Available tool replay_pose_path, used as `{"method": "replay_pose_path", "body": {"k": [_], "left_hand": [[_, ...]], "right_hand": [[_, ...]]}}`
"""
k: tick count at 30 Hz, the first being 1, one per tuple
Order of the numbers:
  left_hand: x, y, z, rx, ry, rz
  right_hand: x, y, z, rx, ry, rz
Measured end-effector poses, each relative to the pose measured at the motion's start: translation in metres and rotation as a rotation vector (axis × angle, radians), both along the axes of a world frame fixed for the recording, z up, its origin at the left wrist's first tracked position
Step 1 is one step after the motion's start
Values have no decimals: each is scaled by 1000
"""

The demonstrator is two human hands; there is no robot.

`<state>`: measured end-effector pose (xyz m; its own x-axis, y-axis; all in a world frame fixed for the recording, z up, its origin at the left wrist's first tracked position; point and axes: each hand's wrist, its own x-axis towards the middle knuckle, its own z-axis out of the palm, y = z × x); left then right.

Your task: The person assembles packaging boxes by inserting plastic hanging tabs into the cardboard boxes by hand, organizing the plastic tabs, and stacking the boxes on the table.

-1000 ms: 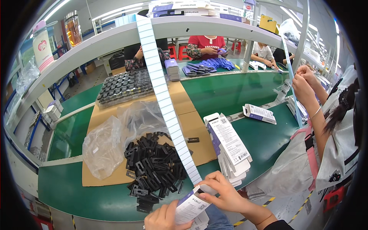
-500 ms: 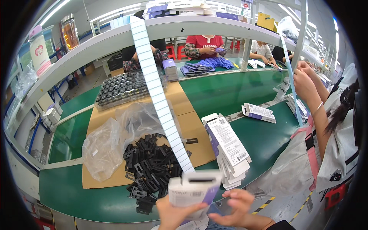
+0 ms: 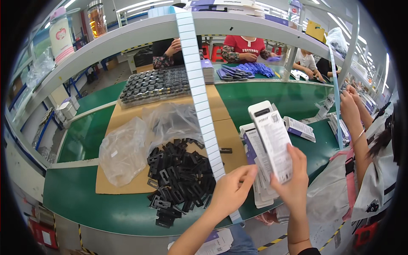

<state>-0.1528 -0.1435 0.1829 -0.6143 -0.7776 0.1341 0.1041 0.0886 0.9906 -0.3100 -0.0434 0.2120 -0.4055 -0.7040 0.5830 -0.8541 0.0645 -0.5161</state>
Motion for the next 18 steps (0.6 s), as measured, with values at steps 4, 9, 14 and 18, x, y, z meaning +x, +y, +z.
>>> {"method": "replay_pose_path", "body": {"k": [4,9,14,18], "left_hand": [[46,-15,-6,-380,-255,216],[95,-102,-43,-584,-373,507],[117,-252,-42,-344,-65,680],[118,-340,-57,-602,-367,788]], "right_hand": [[-17,-20,-10,301,-43,-90],[6,-36,-28,105,280,-148],[62,-21,-39,-46,44,360],[95,-9,-106,-36,-179,419]]}}
